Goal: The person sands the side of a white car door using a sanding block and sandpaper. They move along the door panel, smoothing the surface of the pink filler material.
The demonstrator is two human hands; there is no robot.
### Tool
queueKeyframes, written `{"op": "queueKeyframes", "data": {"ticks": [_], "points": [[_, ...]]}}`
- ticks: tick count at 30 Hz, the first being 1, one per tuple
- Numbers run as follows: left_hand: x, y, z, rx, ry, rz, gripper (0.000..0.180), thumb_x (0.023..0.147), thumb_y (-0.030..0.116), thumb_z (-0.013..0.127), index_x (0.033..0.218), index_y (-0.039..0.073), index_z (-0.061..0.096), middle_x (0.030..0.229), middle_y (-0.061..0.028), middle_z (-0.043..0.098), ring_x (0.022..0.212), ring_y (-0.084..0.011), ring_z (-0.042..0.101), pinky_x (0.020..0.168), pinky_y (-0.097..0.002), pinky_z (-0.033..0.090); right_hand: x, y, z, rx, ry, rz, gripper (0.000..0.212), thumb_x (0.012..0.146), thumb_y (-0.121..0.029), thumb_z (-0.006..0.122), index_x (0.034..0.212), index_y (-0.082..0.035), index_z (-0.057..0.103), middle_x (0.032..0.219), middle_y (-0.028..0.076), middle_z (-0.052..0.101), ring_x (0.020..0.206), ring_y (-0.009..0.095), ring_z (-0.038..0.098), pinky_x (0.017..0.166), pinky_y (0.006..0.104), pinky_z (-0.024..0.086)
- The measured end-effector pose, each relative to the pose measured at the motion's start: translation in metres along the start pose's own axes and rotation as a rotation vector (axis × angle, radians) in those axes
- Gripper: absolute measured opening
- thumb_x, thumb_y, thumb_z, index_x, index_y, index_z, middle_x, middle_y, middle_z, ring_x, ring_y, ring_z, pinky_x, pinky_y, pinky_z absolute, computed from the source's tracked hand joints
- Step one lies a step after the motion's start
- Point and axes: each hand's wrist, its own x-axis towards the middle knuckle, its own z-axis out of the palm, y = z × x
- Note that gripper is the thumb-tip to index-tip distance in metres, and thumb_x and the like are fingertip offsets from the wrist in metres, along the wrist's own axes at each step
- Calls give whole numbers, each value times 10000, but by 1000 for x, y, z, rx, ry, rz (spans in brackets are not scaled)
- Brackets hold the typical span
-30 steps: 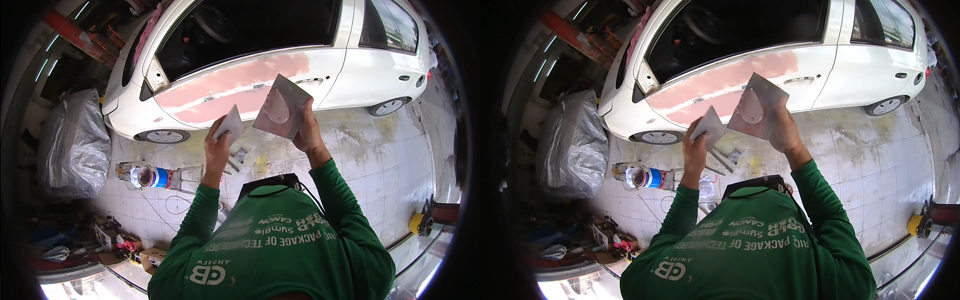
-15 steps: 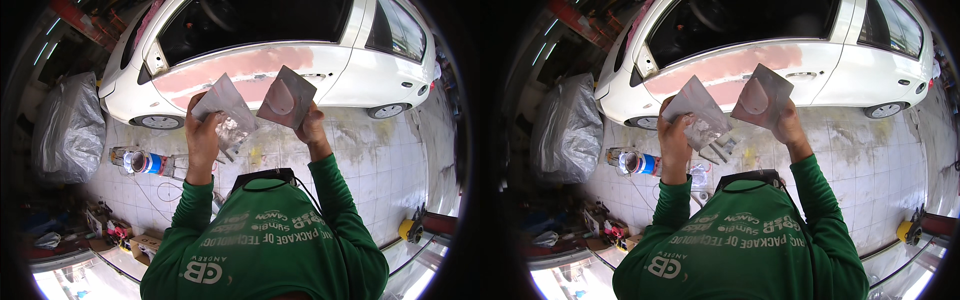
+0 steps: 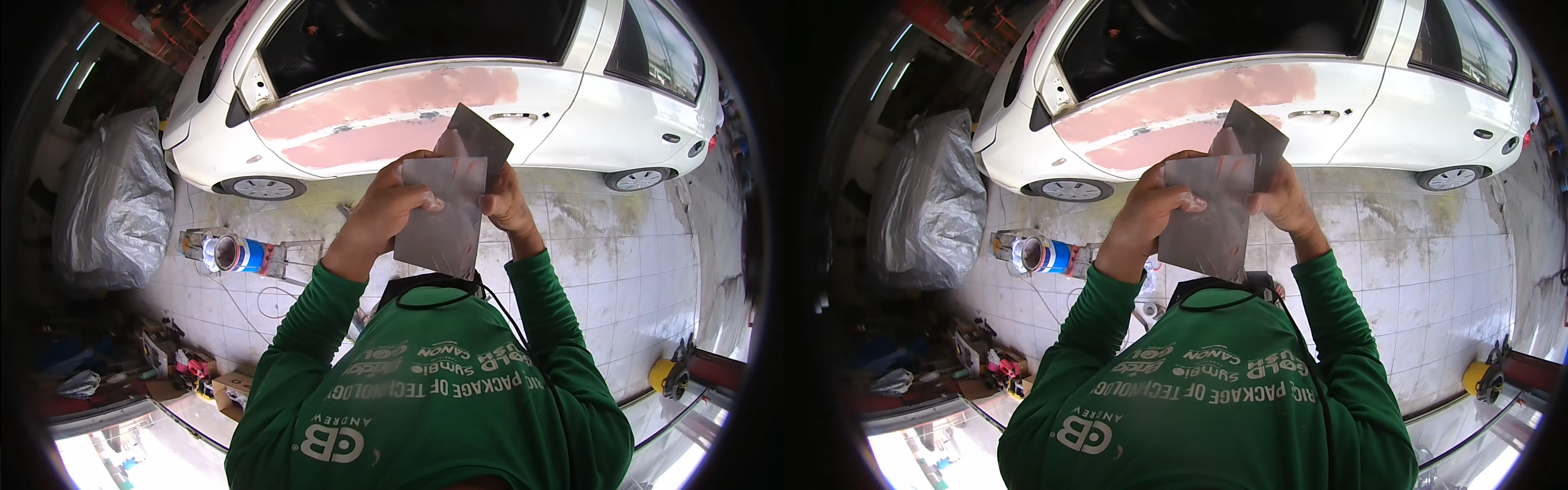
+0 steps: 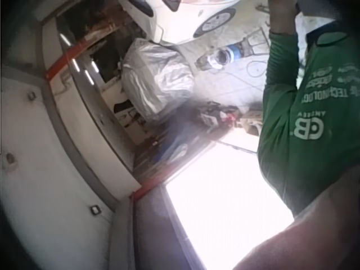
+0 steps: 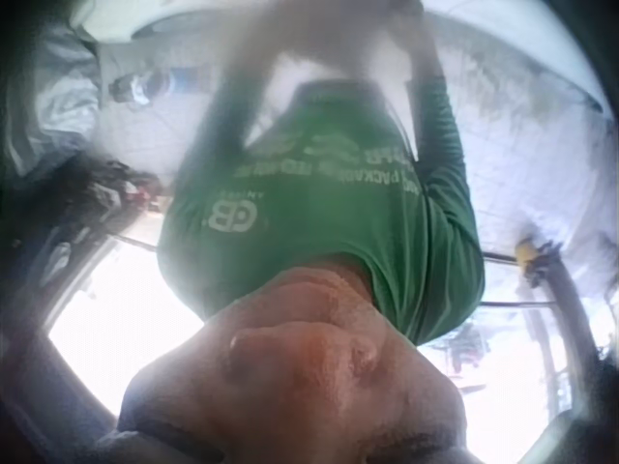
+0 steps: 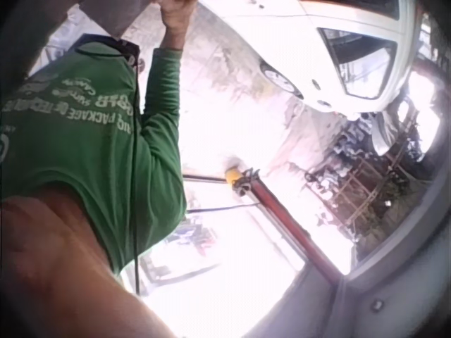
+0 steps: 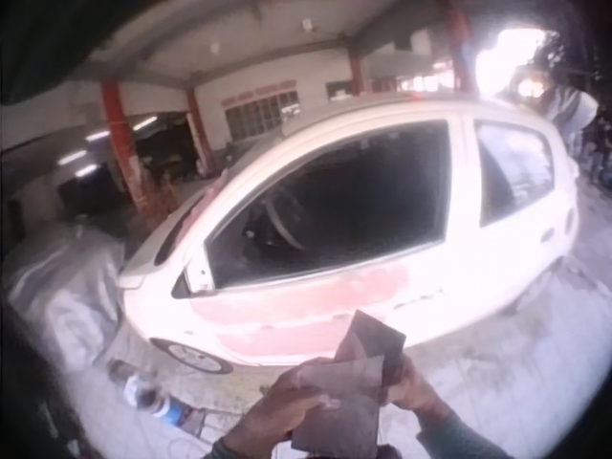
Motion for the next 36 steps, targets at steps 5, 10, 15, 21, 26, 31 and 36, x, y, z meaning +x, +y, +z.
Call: {"op": "queueKeyframes", "data": {"ticks": [5,10,15,21,26,31,36], "points": [[-11,13,12,-35,56,-26,579,827,24,598,1402,-42,577,1040,-87,742,880,-133,713,854,-281,586,-1,-4,8,4,58,-124,1054,615,-634,990,1316,33,572,1153,50,663,1073,172,634,937,336,535],[-19,35,-7,-163,-17,125,588,814,-30,626,1397,-76,563,1146,-136,722,1011,-182,707,899,-335,578,-3,-1,5,61,26,-109,823,964,-487,763,1518,30,445,1390,125,613,1255,229,614,1050,382,516],[3,49,-34,1179,41,866,486,856,-145,593,1294,14,728,1203,-152,770,1083,-274,741,936,-323,598,-1,-26,30,294,208,114,668,1136,-482,475,1533,55,458,1365,169,665,1260,242,623,1065,378,506],[38,-6,-17,1175,-60,926,358,788,-50,722,1086,132,800,1175,8,771,1157,-260,701,923,-396,609,3,-22,23,-202,182,1,640,1089,-362,603,1539,62,437,1320,178,685,1260,259,638,1004,408,547],[14,-44,-1,1190,-214,939,280,804,-9,743,1032,147,793,1175,36,766,1201,-234,687,1027,-419,573,1,31,-35,200,387,178,828,844,-94,850,1542,50,429,1307,161,688,1171,320,677,966,418,583],[-16,3,-22,1089,-211,870,381,815,-125,688,1121,88,765,1199,-72,772,1246,-303,697,1136,-496,521,-8,3,-40,-79,293,-31,567,1043,-213,655,1530,6,463,1388,144,635,1208,315,660,997,438,585],[-31,12,28,471,-24,1198,302,922,-76,709,1199,22,643,1355,-204,665,1327,-429,630,1134,-624,480,-15,-54,60,843,279,109,550,1122,-402,496,1528,-30,480,1432,147,617,1278,294,630,1093,470,523]]}}
